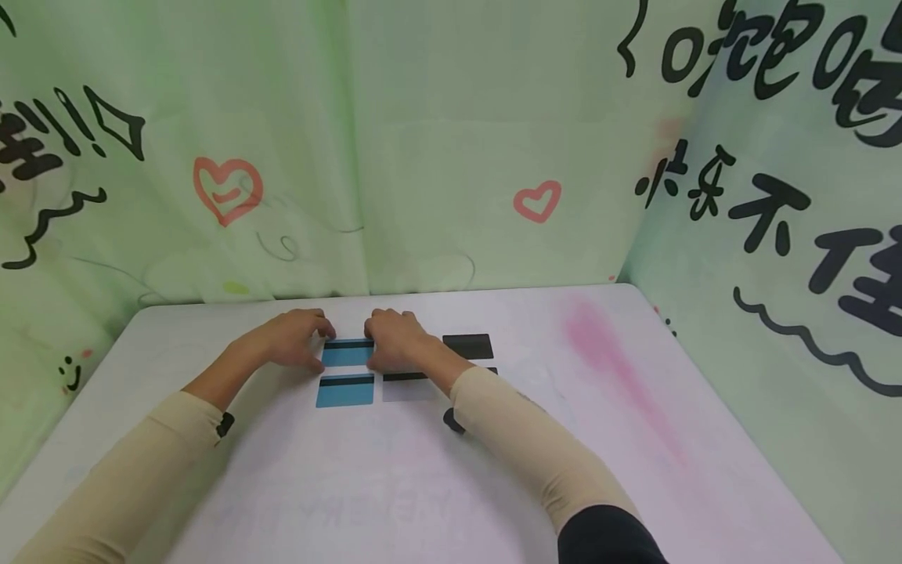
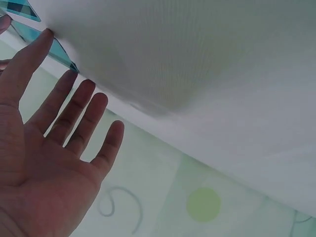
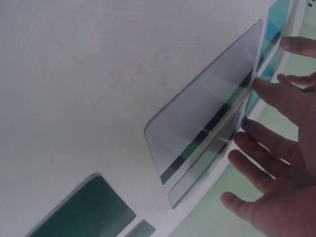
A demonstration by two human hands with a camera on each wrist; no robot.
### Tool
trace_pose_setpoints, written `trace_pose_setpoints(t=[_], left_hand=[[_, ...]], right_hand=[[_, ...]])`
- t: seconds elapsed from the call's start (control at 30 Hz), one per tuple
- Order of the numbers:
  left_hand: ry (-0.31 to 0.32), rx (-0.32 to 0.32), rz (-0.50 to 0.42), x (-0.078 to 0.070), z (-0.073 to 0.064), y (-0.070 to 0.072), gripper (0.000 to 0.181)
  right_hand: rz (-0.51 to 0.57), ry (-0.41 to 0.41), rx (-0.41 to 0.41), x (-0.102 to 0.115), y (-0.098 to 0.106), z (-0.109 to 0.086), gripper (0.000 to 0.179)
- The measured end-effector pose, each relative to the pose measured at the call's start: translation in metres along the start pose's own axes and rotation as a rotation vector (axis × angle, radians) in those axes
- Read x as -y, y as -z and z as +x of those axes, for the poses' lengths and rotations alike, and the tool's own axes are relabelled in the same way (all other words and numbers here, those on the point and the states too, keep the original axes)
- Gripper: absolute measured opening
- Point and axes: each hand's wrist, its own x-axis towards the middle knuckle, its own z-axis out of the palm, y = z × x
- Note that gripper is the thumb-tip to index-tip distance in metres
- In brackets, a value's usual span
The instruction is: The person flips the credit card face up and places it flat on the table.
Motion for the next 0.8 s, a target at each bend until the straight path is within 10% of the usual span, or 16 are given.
trace_pose_setpoints(t=[0.8], left_hand=[[-0.061, -0.036, 0.005, 0.0022, 0.0031, 0.0006, 0.048]], right_hand=[[-0.085, 0.007, -0.037, 0.0006, -0.0042, 0.0017, 0.047]])
